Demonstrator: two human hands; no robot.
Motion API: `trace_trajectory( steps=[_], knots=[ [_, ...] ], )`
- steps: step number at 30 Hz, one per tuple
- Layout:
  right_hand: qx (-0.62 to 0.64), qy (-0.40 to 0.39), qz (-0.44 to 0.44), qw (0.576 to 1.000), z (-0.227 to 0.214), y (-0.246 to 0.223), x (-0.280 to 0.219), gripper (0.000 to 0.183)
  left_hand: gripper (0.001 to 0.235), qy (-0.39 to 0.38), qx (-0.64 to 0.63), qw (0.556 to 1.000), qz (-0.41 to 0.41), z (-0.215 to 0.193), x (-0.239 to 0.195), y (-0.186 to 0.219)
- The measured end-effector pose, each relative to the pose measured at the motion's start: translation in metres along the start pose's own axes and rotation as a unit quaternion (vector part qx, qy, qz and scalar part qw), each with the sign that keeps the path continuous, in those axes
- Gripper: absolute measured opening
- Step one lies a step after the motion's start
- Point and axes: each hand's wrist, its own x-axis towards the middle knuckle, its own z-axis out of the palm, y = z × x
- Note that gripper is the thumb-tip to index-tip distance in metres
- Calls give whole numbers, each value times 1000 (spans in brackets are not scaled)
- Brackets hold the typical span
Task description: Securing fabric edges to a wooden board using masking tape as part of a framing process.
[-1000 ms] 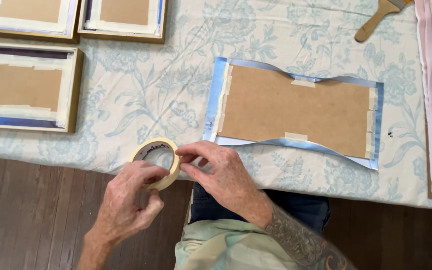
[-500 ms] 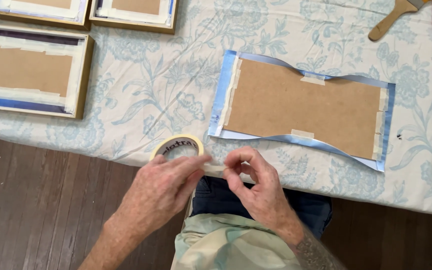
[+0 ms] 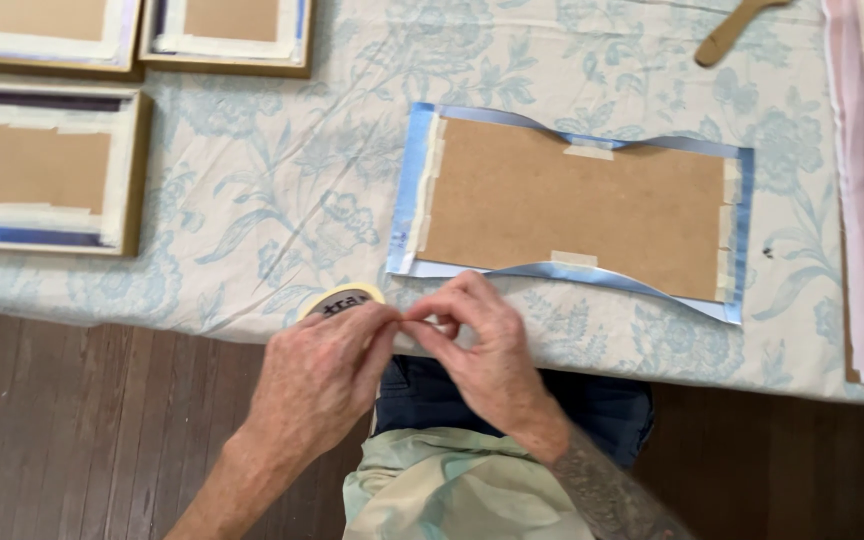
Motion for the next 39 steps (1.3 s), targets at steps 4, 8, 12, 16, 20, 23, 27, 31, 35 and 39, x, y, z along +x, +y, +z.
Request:
trace_trajectory(
  steps=[4,8,12,16,20,23,27,31,35,39],
  knots=[
    [-50,45,-51,996,19,8,-2,11,9,5,3,999,-34,-5,-8,-6],
    [-160,55,-193,967,20,-5,3,12,11,38,-75,987,-134,-16,-6,-3],
    [-114,58,-240,962,2,-33,-4,13,10,155,30,982,-104,-9,-8,-48],
    [-42,2,-139,989,-50,-24,-25,21,28,59,226,971,-47,10,9,-78],
    [-66,33,-32,997,-112,5,-41,17,38,47,323,945,12,28,20,-88],
    [-65,84,64,992,-149,27,-52,25,63,-15,373,927,-45,17,30,-64],
    [-65,130,184,972,-173,35,-51,24,56,29,255,962,-92,13,45,-22],
    [-48,89,224,969,-170,18,-38,73,33,47,-137,988,47,45,84,75],
    [-103,118,167,973,-168,17,-39,21,27,9,-209,970,122,86,114,90],
    [-90,146,107,979,-174,31,-39,16,11,-22,-300,949,93,110,134,81]
  ],
)
